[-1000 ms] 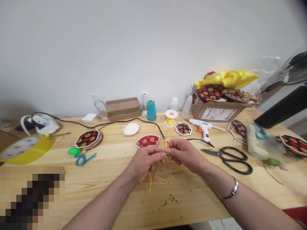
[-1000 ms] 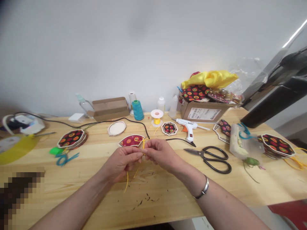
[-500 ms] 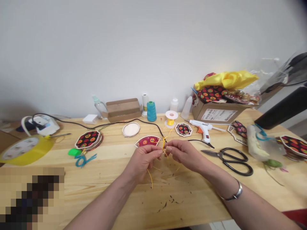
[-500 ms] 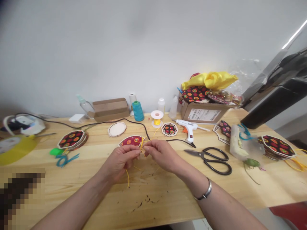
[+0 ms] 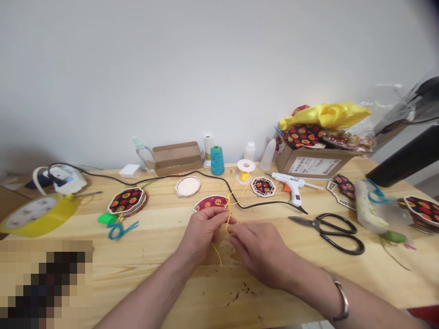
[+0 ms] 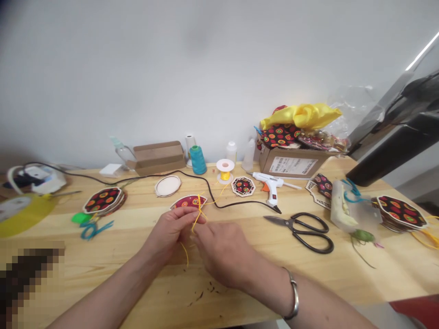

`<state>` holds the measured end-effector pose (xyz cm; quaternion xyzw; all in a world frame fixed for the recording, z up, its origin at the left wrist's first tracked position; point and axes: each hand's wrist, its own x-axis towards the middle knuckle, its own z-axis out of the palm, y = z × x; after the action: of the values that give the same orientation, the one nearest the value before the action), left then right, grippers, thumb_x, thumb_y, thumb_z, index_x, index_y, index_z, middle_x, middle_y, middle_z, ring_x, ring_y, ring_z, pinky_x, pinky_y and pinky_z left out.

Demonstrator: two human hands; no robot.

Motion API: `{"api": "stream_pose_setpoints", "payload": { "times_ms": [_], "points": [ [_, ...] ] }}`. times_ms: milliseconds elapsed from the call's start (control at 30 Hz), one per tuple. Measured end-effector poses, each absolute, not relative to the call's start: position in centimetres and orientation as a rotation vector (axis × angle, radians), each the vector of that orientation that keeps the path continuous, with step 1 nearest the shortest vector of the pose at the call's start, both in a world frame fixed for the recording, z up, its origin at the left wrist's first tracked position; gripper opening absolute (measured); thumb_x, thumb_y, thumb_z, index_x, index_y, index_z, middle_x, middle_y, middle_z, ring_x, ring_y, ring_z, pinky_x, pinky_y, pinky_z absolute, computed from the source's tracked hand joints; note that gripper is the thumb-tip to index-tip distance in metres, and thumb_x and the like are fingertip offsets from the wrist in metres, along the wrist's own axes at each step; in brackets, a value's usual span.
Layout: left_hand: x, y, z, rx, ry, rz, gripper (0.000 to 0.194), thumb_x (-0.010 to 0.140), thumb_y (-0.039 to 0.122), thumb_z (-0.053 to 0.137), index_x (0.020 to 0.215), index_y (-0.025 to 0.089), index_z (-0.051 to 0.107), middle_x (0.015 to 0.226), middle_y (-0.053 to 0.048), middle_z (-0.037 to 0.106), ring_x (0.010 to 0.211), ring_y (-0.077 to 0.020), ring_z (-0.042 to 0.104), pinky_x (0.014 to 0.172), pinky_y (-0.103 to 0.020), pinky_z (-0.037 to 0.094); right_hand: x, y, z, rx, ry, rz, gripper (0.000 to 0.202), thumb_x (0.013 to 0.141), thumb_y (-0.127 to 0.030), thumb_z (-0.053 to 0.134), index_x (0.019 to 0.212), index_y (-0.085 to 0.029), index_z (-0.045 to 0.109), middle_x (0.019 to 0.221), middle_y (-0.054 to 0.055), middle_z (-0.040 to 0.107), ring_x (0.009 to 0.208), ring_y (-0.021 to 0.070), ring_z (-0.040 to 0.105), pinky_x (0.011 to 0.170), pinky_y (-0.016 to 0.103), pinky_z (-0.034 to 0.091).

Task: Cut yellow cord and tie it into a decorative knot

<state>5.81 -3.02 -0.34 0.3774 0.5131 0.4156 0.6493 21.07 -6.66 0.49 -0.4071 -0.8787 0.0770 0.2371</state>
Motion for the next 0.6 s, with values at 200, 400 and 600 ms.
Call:
{"api": "stream_pose_setpoints", "payload": {
  "times_ms": [200, 400, 600],
  "points": [
    [5.9, -3.0, -0.1, 0.781, 1.129, 0.929, 0.021, 0.063, 0.029, 0.071, 0.074, 0.012, 0.064, 0.061, -0.001, 0.067, 0.032, 0.0007, 0.026, 0.034, -0.016, 0.016, 20.6, -6.9, -0.1, -0.899, -2.580, -0.280, 0.020, 0.080, -0.003, 0.036, 0.086, -0.013, 0.052, 0.064, 0.004, 0.057, 0.050, 0.0156, 0.046, 0.044, 0.029, 0.025],
    [5.8, -3.1, -0.4, 0.667, 1.061, 0.945, 0.021, 0.062, 0.028, 0.072, 0.075, 0.015, 0.062, 0.045, 0.004, 0.056, 0.031, 0.0004, 0.024, 0.034, -0.015, 0.013, 20.9, -6.7, 0.4, -0.845, -2.585, -0.405, 0.018, 0.083, -0.006, 0.039, 0.090, -0.009, 0.055, 0.063, 0.004, 0.055, 0.050, 0.0153, 0.047, 0.044, 0.030, 0.030],
    [6.1, -3.1, -0.2, 0.671, 1.068, 1.012, 0.021, 0.058, 0.026, 0.075, 0.072, 0.014, 0.065, 0.041, 0.008, 0.042, 0.038, -0.0012, 0.032, 0.037, -0.014, 0.017, 21.4, -5.7, 0.8, -0.976, -2.050, 0.276, 0.017, 0.086, -0.024, 0.045, 0.075, -0.016, 0.056, 0.079, 0.007, 0.058, 0.074, 0.0165, 0.052, 0.066, 0.031, 0.042]
  ]
}}
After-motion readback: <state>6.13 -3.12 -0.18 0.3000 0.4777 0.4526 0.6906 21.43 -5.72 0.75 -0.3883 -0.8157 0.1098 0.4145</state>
